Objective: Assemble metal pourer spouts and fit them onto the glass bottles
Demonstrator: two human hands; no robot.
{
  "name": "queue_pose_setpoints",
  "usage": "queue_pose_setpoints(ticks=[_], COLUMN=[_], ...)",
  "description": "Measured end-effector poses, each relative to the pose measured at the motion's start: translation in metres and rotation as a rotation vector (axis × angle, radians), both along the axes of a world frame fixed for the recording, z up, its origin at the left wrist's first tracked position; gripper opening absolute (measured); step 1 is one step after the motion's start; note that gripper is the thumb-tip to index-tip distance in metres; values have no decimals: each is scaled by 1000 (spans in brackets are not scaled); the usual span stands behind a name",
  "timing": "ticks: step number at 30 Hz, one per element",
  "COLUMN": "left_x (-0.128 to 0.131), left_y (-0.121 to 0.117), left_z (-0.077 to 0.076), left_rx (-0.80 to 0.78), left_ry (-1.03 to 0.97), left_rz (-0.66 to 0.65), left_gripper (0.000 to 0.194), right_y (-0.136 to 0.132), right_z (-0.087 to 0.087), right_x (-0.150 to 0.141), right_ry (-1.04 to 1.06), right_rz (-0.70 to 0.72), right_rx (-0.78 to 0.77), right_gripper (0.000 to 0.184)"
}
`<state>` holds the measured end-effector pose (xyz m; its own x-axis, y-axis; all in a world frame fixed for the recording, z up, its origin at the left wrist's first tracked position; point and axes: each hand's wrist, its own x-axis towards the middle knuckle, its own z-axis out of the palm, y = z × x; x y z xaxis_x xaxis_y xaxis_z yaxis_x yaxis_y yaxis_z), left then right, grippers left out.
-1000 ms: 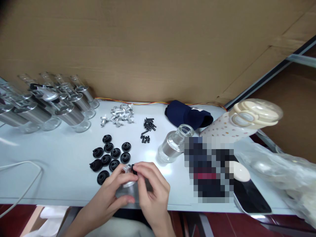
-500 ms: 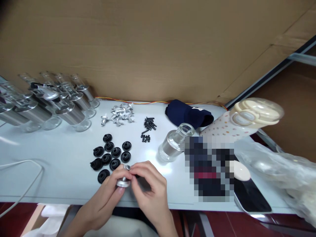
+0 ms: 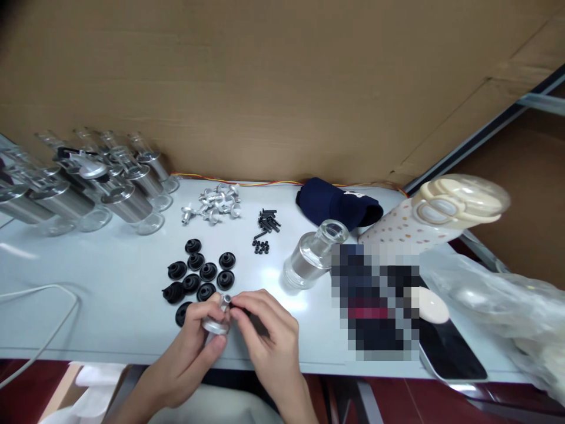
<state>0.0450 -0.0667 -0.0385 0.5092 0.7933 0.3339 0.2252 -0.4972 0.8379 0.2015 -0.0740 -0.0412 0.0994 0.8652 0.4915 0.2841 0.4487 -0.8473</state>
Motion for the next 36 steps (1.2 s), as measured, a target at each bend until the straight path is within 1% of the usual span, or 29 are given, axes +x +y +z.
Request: queue_pose_setpoints(ticks=[4, 7, 10, 16, 23, 29, 32, 34, 36], left_x=[2, 4, 5, 4, 4, 4, 5, 5, 6], left_y=[0, 3, 6, 6, 7, 7, 6, 6, 6], left_z=[-4, -1, 2, -1, 3, 7, 6, 4, 2], left_rx=[-44, -61, -66, -16, 80, 112, 94, 91, 102], left_ry=[4, 48, 44, 34, 70, 160, 192, 160, 119], left_rz=[48, 62, 59, 92, 61, -5, 0, 17, 43], left_gripper=[11, 8, 10, 21, 34, 34, 32, 32, 38], right_y=[-1, -3, -3, -2, -2, -3, -2, -2, 0], right_z=[-4, -5, -5, -5, -1, 0, -2, -2, -3], right_x=[-1, 0, 0, 0, 1, 1, 1, 1, 1], right_ry=[34, 66, 103, 136, 98, 36, 30, 25, 22], right_rz=[-74, -112, -144, -144, -125, -82, -100, -118, -130], right_rx=[-6, -29, -45, -94, -44, -16, -28, -49, -67], right_gripper=[22, 19, 17, 15, 18, 21, 21, 20, 19])
